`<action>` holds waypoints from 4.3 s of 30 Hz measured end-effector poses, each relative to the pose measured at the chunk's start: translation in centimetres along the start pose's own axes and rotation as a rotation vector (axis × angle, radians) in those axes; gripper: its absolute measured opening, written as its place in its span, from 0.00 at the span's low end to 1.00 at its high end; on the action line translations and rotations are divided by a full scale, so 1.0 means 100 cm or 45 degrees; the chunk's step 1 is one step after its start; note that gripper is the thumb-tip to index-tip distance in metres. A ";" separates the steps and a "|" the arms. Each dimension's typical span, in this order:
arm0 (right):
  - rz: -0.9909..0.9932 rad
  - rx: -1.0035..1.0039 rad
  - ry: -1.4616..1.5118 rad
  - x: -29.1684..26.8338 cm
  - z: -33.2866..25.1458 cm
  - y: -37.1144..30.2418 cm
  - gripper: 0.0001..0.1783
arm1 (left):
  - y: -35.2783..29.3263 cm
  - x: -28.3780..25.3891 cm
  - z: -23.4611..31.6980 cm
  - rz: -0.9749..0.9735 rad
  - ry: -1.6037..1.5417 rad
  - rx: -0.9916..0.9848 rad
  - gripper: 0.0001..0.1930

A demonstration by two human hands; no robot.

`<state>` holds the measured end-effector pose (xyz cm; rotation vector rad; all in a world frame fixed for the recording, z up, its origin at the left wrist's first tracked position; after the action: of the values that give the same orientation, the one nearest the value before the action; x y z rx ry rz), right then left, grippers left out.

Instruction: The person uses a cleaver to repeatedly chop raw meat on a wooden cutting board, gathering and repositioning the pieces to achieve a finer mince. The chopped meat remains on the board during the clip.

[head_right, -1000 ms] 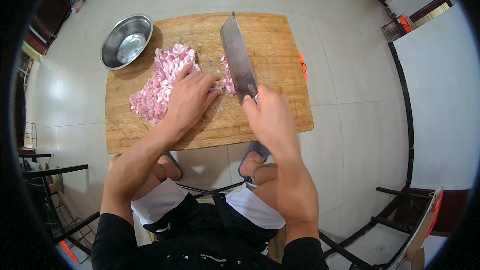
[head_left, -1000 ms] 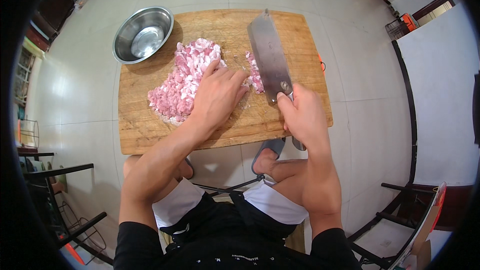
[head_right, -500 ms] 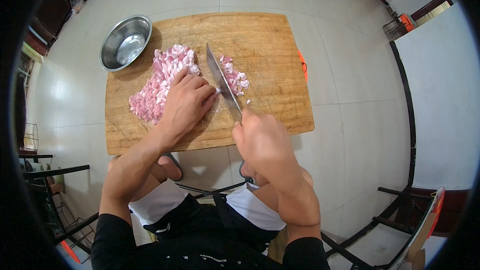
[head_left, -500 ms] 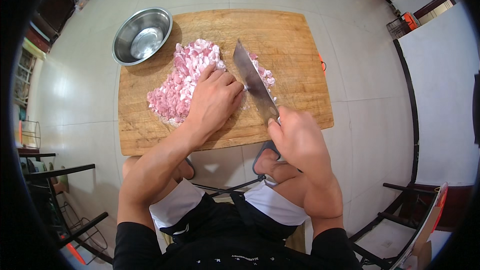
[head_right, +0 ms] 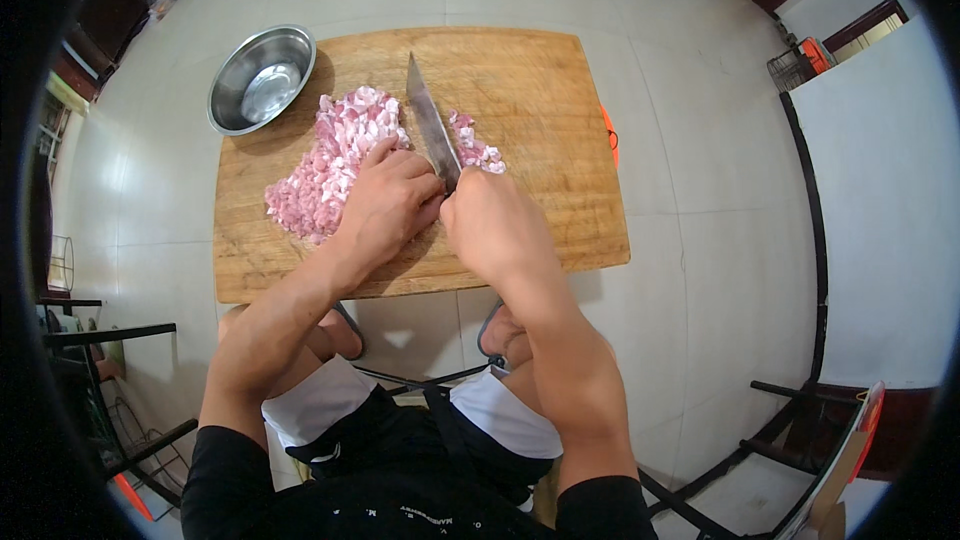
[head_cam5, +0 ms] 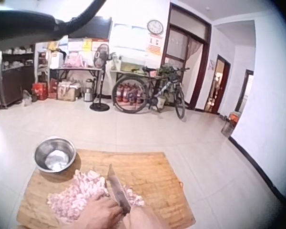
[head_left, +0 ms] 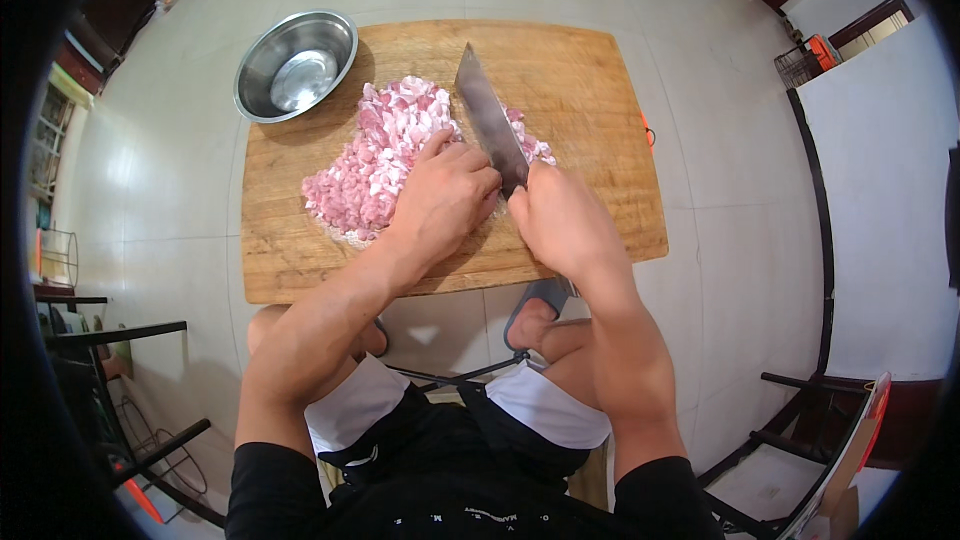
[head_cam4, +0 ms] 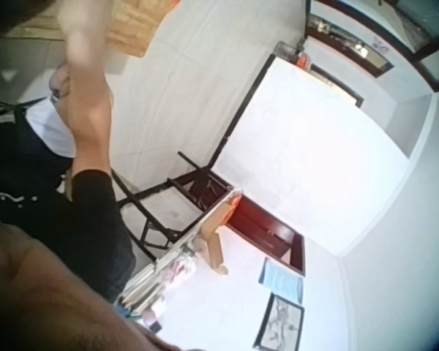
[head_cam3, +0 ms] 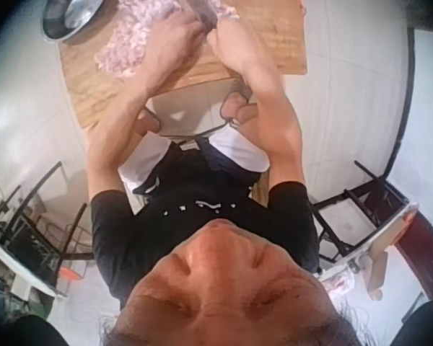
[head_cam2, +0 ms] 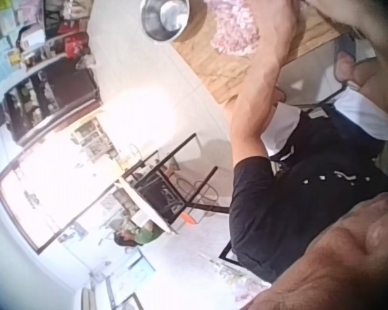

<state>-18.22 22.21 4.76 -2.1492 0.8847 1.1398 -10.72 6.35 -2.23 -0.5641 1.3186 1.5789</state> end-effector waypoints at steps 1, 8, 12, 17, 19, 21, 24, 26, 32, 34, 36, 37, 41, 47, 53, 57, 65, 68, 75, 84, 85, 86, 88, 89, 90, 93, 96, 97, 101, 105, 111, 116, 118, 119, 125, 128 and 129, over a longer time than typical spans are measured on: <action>-0.002 0.051 0.087 0.004 0.008 0.008 0.15 | -0.001 0.002 0.000 -0.004 -0.004 0.011 0.05; -0.025 0.224 0.908 -0.002 0.049 0.025 0.13 | -0.003 -0.001 0.002 0.110 0.073 -0.034 0.04; 0.059 0.198 0.719 -0.010 0.044 0.005 0.16 | -0.001 0.000 0.002 0.149 0.156 -0.107 0.04; 0.146 0.020 0.282 -0.017 0.025 -0.031 0.17 | -0.002 0.000 0.002 0.131 0.203 -0.090 0.05; 0.149 -0.012 0.159 -0.017 0.021 -0.043 0.16 | -0.001 -0.001 0.002 0.112 0.206 -0.100 0.05; 0.167 -0.083 0.069 -0.017 0.020 -0.052 0.16 | -0.002 -0.003 0.003 0.074 0.183 -0.107 0.05; 0.064 -0.031 0.103 -0.026 0.014 -0.060 0.16 | -0.002 -0.003 0.003 0.124 0.136 -0.083 0.04; 0.044 -0.055 0.108 -0.029 0.011 -0.064 0.16 | -0.002 -0.004 0.003 0.160 0.112 -0.062 0.05; 0.016 -0.040 0.107 -0.025 0.010 -0.067 0.15 | 0.001 -0.002 0.002 0.178 0.085 -0.035 0.04; -0.020 -0.043 0.115 -0.024 0.008 -0.066 0.16 | 0.002 -0.002 0.000 0.187 0.056 -0.022 0.04; -0.093 -0.068 0.096 -0.028 0.004 -0.065 0.17 | 0.002 -0.002 -0.001 0.117 0.032 -0.039 0.04; -0.072 -0.073 0.074 -0.025 0.004 -0.060 0.17 | 0.002 -0.002 -0.001 0.083 0.019 -0.047 0.04; -0.094 0.013 -0.009 -0.010 -0.005 -0.030 0.17 | 0.001 0.000 -0.002 0.060 0.073 -0.043 0.04; -0.024 0.016 0.178 0.008 0.017 0.007 0.15 | -0.002 -0.001 0.000 0.003 0.092 0.000 0.05; -0.135 0.278 0.828 -0.011 0.042 0.025 0.11 | -0.009 -0.006 0.001 0.004 0.070 0.011 0.05; -0.095 0.300 0.992 -0.016 0.068 0.031 0.10 | -0.008 -0.011 -0.002 -0.035 0.122 -0.017 0.05; -0.002 0.192 0.572 -0.034 0.033 -0.016 0.17 | -0.010 -0.015 0.000 0.091 0.129 -0.096 0.05; 0.030 0.114 0.333 -0.032 0.027 -0.041 0.19 | -0.009 -0.018 0.001 0.037 0.166 -0.104 0.06; -0.007 0.036 0.166 -0.028 0.014 -0.064 0.16 | -0.010 -0.009 -0.002 0.008 0.145 -0.150 0.05; -0.109 0.022 -0.037 -0.017 -0.010 -0.054 0.15 | -0.010 -0.007 -0.005 -0.037 0.084 -0.106 0.07; -0.096 0.037 -0.051 -0.016 -0.012 -0.049 0.16 | -0.010 -0.007 -0.005 -0.050 0.083 -0.093 0.07; -0.084 0.052 -0.064 -0.013 -0.013 -0.042 0.16 | -0.010 -0.008 -0.004 -0.091 0.073 -0.095 0.06; -0.078 0.062 -0.079 -0.011 -0.013 -0.027 0.16 | -0.008 -0.011 -0.003 -0.170 0.061 -0.094 0.06; -0.088 0.060 -0.080 -0.010 -0.012 -0.019 0.15 | -0.008 -0.010 -0.003 -0.158 0.054 -0.070 0.06; -0.100 0.055 -0.082 -0.008 -0.009 -0.011 0.15 | -0.011 -0.010 -0.003 -0.146 0.050 -0.048 0.06; -0.088 0.116 0.274 0.003 0.021 0.013 0.14 | -0.012 -0.013 -0.002 -0.160 -0.001 -0.019 0.08; -0.233 0.286 0.750 -0.005 0.042 0.022 0.13 | -0.016 -0.025 -0.001 -0.243 -0.038 -0.030 0.11; -0.252 0.280 0.801 -0.004 0.054 0.026 0.11 | -0.017 -0.029 0.000 -0.275 -0.046 -0.036 0.13; -0.170 0.318 0.913 -0.019 0.069 0.020 0.11 | -0.023 -0.035 0.000 -0.183 -0.005 0.016 0.16; -0.063 0.352 0.829 -0.028 0.065 0.008 0.14 | -0.025 -0.032 -0.004 -0.094 0.050 0.054 0.14; 0.000 0.247 0.493 -0.039 0.022 -0.039 0.18 | -0.021 -0.025 -0.009 -0.027 0.077 0.070 0.08; -0.023 0.102 0.247 -0.028 0.014 -0.061 0.18 | -0.020 -0.020 -0.011 -0.019 0.150 0.098 0.07; -0.029 0.032 0.164 -0.029 0.007 -0.066 0.17 | -0.019 -0.018 -0.011 -0.021 0.157 0.101 0.07; -0.026 0.010 0.146 -0.027 0.006 -0.068 0.17 | -0.019 -0.018 -0.011 -0.029 0.161 0.107 0.07; -0.078 -0.037 0.037 -0.019 -0.001 -0.069 0.15 | -0.014 -0.017 -0.007 -0.038 0.138 0.135 0.06; -0.061 -0.076 0.005 -0.016 -0.003 -0.065 0.15 | -0.012 -0.017 -0.006 -0.058 0.132 0.140 0.05; -0.040 -0.089 0.013 -0.014 -0.004 -0.063 0.15 | -0.011 -0.018 -0.006 -0.084 0.130 0.133 0.05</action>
<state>-13.86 26.39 7.16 -2.2189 0.8241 1.1613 -9.07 5.10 -1.48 -0.6237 1.4356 1.4346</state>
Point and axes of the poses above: each hand's wrist, its own y-axis towards the middle knuckle, its own x-axis out of the palm, z = x × y, the point moved 2 cm from there along y, towards the middle knuckle, and after that the axes turned 2 degrees about y, right-handed, at the moved point
